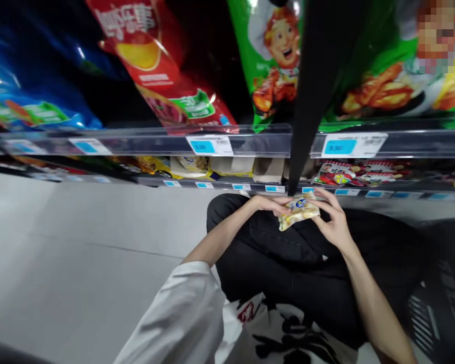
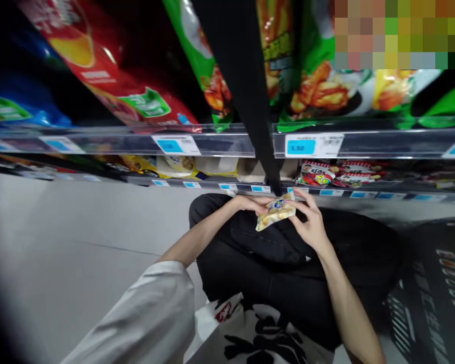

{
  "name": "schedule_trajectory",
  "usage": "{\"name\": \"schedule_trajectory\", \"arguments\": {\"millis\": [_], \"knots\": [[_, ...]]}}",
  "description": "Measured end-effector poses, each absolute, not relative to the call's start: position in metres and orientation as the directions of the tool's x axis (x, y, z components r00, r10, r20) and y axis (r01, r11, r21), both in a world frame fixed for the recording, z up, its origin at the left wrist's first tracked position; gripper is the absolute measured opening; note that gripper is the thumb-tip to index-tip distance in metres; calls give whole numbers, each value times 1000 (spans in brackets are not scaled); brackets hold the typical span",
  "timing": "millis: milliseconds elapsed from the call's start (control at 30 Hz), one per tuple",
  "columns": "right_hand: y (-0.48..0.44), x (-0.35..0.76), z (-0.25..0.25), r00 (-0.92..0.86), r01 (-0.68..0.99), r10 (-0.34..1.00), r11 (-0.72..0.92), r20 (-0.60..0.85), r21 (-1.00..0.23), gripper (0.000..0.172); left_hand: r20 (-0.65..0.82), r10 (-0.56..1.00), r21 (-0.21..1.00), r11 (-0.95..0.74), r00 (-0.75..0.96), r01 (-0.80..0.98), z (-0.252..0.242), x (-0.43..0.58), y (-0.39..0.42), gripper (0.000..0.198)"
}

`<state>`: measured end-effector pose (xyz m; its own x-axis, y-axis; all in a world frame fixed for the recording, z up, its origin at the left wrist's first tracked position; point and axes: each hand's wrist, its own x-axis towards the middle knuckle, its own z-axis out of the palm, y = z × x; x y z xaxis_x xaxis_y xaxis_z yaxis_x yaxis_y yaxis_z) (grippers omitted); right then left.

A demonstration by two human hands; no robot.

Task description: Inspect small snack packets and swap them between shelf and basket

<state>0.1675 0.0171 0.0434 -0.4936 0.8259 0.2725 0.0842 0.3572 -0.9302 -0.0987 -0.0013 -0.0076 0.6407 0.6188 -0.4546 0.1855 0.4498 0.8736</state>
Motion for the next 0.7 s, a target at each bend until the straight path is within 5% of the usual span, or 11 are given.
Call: {"name": "schedule_trajectory", "arguments": {"millis": [133,367,700], "knots": [[12,165,37,-574,161,738,528,357,-834,15,-601,528,744,643,600,179,-20,-96,-3,83],[12,169,26,-438,327,876,364,201,-872,29,-450,623,739,662,639,-125,-24,-92,-4,75],[12,165,12,-360,458,931,227,54,-860,51,-483,674,847,521,559,104,-11,-93,-7,53]]}}
